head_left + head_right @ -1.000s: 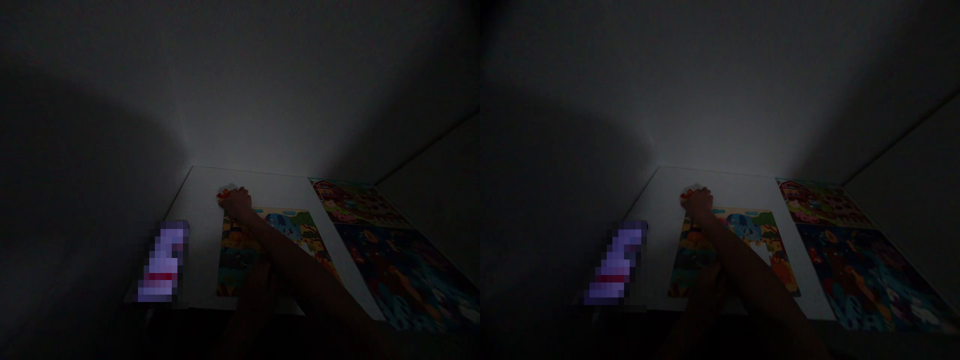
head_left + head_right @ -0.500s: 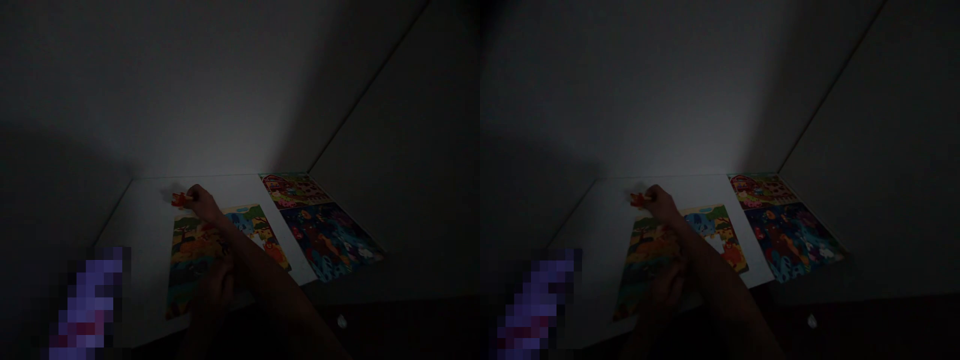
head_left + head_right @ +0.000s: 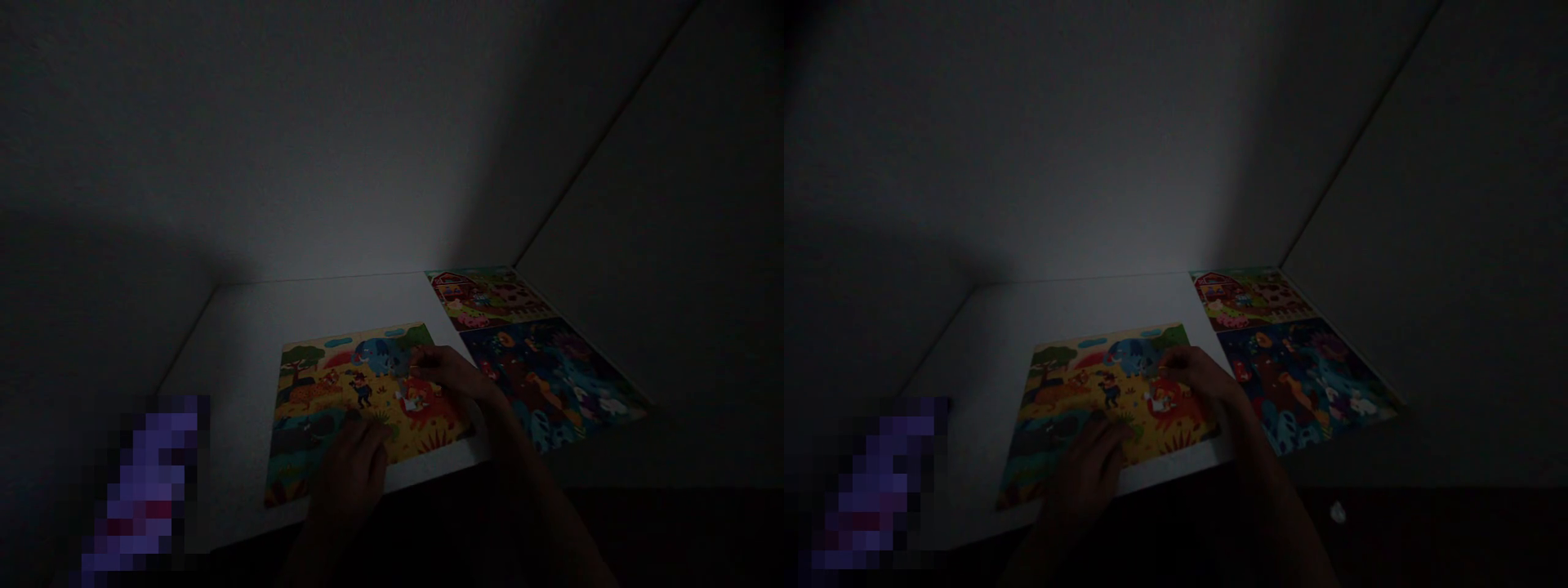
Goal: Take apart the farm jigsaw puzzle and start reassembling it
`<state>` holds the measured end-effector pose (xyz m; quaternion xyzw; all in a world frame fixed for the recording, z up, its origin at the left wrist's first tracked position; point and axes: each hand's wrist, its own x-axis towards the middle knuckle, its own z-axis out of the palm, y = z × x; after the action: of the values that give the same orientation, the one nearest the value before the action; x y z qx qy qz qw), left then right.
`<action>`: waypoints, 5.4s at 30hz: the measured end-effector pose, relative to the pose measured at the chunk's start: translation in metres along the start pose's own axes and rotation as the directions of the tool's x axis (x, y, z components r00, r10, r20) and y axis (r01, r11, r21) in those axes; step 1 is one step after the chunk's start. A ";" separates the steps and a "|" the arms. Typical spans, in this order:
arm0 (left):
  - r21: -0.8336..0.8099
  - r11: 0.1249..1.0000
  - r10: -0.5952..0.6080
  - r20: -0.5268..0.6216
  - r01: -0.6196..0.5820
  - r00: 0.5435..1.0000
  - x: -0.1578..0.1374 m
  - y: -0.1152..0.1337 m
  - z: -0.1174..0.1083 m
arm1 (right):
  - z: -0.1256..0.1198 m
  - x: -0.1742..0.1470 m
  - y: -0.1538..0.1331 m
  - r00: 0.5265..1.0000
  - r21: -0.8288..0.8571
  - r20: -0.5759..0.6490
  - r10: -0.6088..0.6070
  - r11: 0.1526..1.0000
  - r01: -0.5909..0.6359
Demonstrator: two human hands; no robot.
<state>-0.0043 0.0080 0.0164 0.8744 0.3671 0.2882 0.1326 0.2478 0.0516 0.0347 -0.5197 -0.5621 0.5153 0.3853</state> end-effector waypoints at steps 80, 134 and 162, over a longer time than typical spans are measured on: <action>0.290 0.956 0.018 0.101 -0.047 0.995 -0.009 -0.033 -0.020 | 0.081 -0.081 0.042 0.711 -0.760 -0.463 -0.530 0.649 -0.011; 0.302 0.928 0.203 0.082 -0.218 0.976 -0.036 -0.137 -0.025 | 0.083 -0.097 0.046 0.870 -0.890 -0.368 -0.327 0.396 -0.228; 0.219 0.952 0.188 0.135 -0.214 0.973 -0.034 -0.130 -0.028 | 0.066 -0.092 0.045 0.905 -0.869 -0.359 -0.229 0.435 -0.234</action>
<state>-0.1139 0.0747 -0.0329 0.9315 0.2992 0.2058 0.0200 0.2067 -0.0536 -0.0110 -0.7434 -0.6491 0.0103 0.1611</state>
